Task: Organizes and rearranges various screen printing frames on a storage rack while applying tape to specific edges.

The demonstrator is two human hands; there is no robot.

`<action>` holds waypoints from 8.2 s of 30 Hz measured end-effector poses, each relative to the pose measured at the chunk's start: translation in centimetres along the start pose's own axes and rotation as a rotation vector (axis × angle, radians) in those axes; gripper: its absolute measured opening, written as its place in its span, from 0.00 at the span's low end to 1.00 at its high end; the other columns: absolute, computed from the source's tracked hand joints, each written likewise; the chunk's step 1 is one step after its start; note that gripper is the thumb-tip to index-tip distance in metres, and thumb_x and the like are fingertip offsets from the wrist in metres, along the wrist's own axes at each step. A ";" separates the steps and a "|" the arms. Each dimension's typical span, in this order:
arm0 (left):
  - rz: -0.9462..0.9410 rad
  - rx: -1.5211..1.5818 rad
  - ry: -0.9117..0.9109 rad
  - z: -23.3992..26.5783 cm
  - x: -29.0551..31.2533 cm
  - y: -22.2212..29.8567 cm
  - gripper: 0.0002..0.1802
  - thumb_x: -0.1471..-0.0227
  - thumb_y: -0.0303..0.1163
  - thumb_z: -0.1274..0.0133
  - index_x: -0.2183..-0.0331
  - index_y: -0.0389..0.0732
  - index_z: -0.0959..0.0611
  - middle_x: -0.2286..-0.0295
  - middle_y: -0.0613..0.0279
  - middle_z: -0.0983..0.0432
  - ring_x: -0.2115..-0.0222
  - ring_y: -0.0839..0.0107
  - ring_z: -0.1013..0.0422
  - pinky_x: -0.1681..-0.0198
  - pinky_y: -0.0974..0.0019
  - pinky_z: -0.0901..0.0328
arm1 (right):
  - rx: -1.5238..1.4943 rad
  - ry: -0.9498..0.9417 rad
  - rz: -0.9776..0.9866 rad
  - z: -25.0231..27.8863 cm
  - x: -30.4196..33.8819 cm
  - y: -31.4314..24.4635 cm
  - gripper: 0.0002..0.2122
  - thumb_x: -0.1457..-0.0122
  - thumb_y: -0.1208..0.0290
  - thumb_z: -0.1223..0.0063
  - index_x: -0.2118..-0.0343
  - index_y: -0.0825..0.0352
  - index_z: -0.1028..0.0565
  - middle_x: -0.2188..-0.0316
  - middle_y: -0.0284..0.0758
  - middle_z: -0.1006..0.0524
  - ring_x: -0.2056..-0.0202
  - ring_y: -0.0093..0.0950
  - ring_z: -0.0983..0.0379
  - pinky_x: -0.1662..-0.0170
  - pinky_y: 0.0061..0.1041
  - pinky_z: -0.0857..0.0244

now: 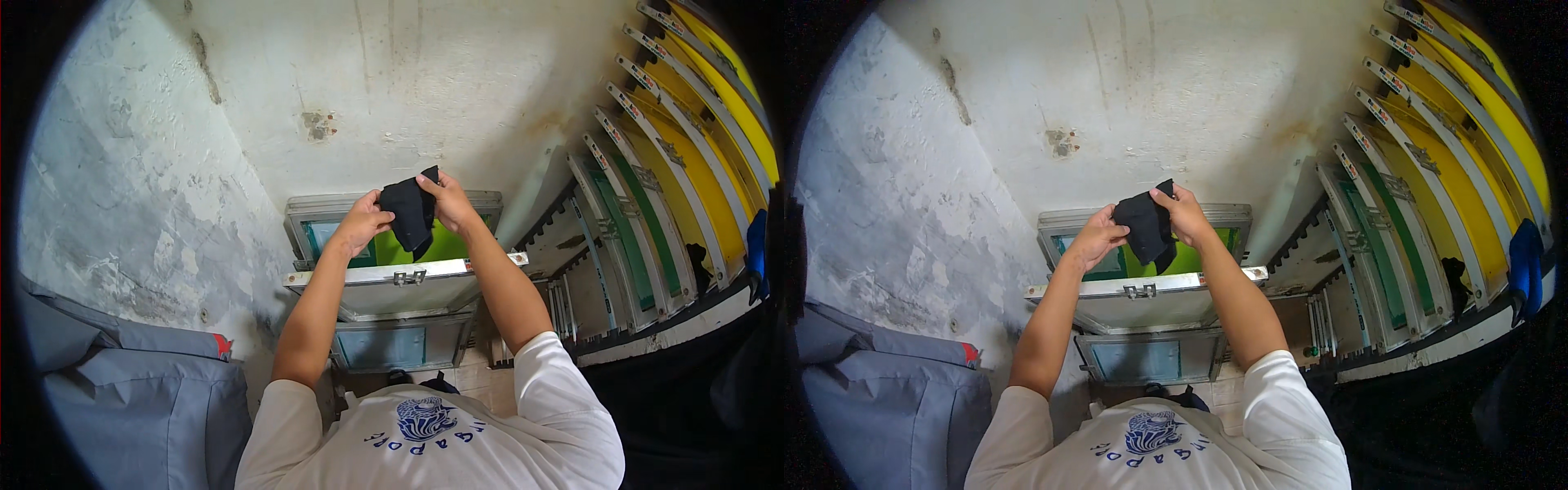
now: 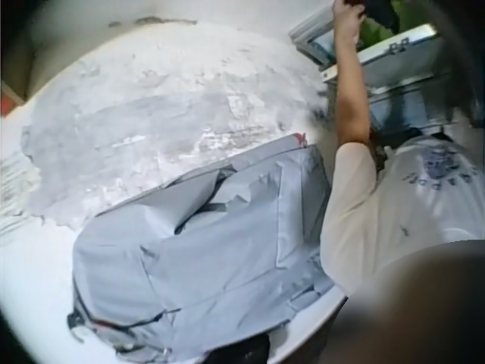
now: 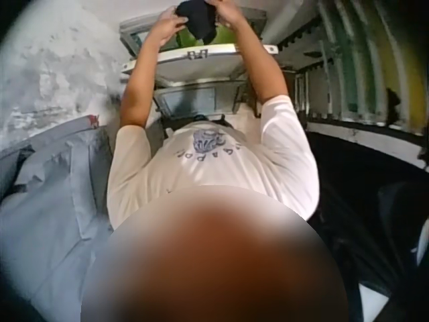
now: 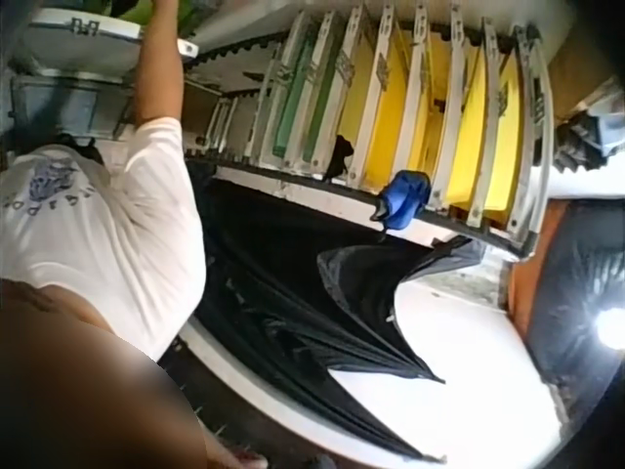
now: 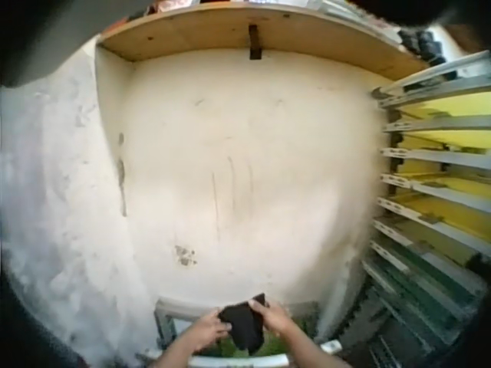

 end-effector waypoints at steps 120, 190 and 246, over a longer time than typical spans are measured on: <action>-0.483 -0.209 0.126 0.7 2.9 1.3 0.16 0.46 0.13 0.55 0.70 0.34 0.13 0.49 0.55 0.19 0.51 0.66 0.25 0.47 0.68 0.32 | -0.201 -0.179 0.011 0.7 3.2 -0.4 0.07 0.34 0.82 0.54 0.63 0.68 0.22 0.46 0.45 0.20 0.54 0.32 0.21 0.48 0.29 0.25; -0.342 -0.083 0.167 -4.0 1.9 4.8 0.15 0.50 0.16 0.48 0.62 0.38 0.13 0.55 0.64 0.19 0.61 0.73 0.27 0.55 0.73 0.34 | -0.117 -0.084 -0.118 2.4 4.2 -5.8 0.02 0.35 0.69 0.46 0.62 0.56 0.23 0.61 0.29 0.24 0.60 0.25 0.27 0.55 0.39 0.31; -0.434 -0.168 0.016 0.1 1.4 2.9 0.29 0.56 0.04 0.57 0.52 0.34 0.22 0.52 0.51 0.19 0.51 0.65 0.24 0.44 0.67 0.32 | 0.486 -0.207 0.021 -1.1 2.4 0.4 0.04 0.39 0.73 0.35 0.64 0.66 0.19 0.75 0.24 0.22 0.73 0.15 0.28 0.68 0.19 0.35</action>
Point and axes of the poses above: each hand's wrist, its own x-axis away from the middle knuckle, its own z-axis out of the back of the hand, y = z × x, the point moved 4 cm from there along -x, towards the middle knuckle
